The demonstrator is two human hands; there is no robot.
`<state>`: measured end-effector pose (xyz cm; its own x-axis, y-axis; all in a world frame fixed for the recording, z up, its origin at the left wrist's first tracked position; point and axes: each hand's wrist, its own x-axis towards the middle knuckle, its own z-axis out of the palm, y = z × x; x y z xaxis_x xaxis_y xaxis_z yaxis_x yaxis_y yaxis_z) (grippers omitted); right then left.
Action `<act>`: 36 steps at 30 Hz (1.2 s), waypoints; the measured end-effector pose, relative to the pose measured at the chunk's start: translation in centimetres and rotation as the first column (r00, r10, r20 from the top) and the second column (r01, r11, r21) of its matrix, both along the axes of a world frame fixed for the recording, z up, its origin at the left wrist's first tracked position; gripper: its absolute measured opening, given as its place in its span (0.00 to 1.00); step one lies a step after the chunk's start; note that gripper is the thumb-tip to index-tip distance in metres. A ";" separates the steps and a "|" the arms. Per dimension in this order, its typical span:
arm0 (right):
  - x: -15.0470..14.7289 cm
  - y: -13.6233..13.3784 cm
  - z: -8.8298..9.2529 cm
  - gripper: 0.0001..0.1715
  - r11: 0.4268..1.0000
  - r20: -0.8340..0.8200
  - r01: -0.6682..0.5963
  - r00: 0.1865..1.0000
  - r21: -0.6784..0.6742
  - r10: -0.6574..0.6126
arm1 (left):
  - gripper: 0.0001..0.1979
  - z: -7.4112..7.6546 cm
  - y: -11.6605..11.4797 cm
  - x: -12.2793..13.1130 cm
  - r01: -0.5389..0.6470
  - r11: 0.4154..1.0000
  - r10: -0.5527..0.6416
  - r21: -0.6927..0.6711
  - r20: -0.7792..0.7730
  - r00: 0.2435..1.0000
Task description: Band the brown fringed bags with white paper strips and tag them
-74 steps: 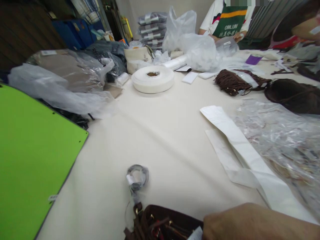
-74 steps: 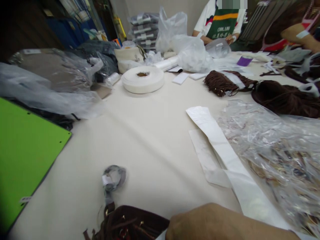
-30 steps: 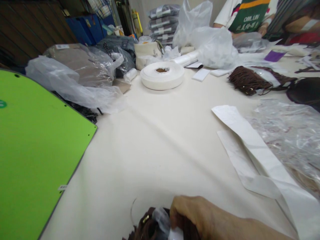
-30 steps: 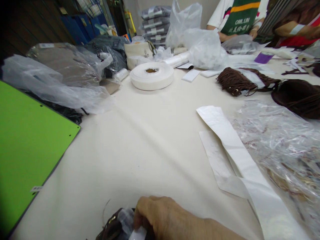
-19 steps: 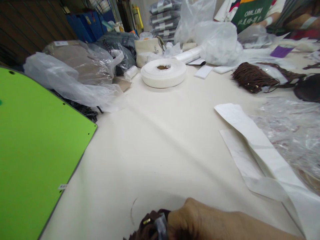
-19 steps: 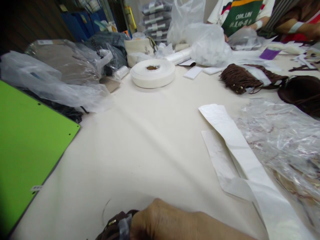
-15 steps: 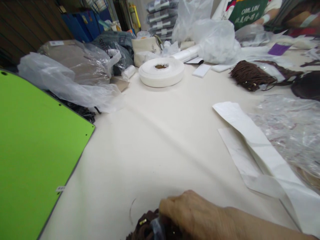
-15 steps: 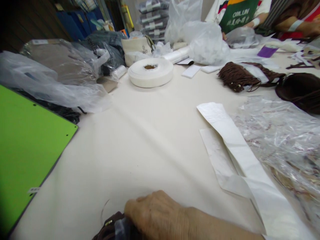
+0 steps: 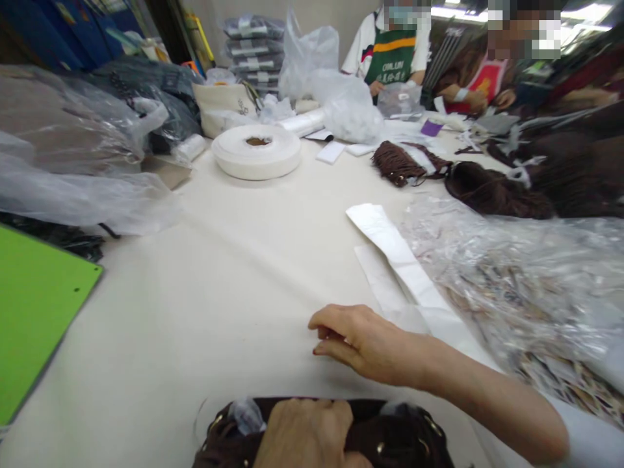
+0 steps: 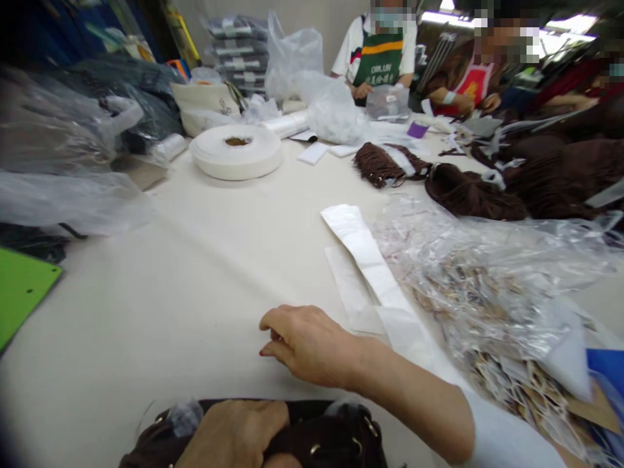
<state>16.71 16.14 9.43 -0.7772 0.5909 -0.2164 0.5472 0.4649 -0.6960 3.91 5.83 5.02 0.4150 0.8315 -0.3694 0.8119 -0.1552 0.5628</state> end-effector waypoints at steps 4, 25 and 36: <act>4.9 -7.0 0.3 0.12 0.952 0.007 0.198 0.979 0.234 -0.206 | 0.05 1.4 1.2 0.5 -0.099 0.975 0.097 -0.198 -0.019 0.995; 5.5 -18.6 -2.7 0.27 0.634 -0.123 0.362 0.913 0.684 -0.389 | 0.19 3.1 0.5 0.6 -0.188 0.979 0.160 0.075 0.287 0.945; 4.5 -24.5 -9.7 0.16 0.159 -0.188 0.213 0.969 0.964 -0.161 | 0.25 4.4 -6.8 0.1 0.122 0.838 -0.067 0.531 -0.122 0.990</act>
<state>21.20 -8.35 -0.25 -0.5999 0.4297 0.6749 0.7164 0.6641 0.2140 4.04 -0.98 9.37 0.4877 0.8692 0.0816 0.8225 -0.4888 0.2907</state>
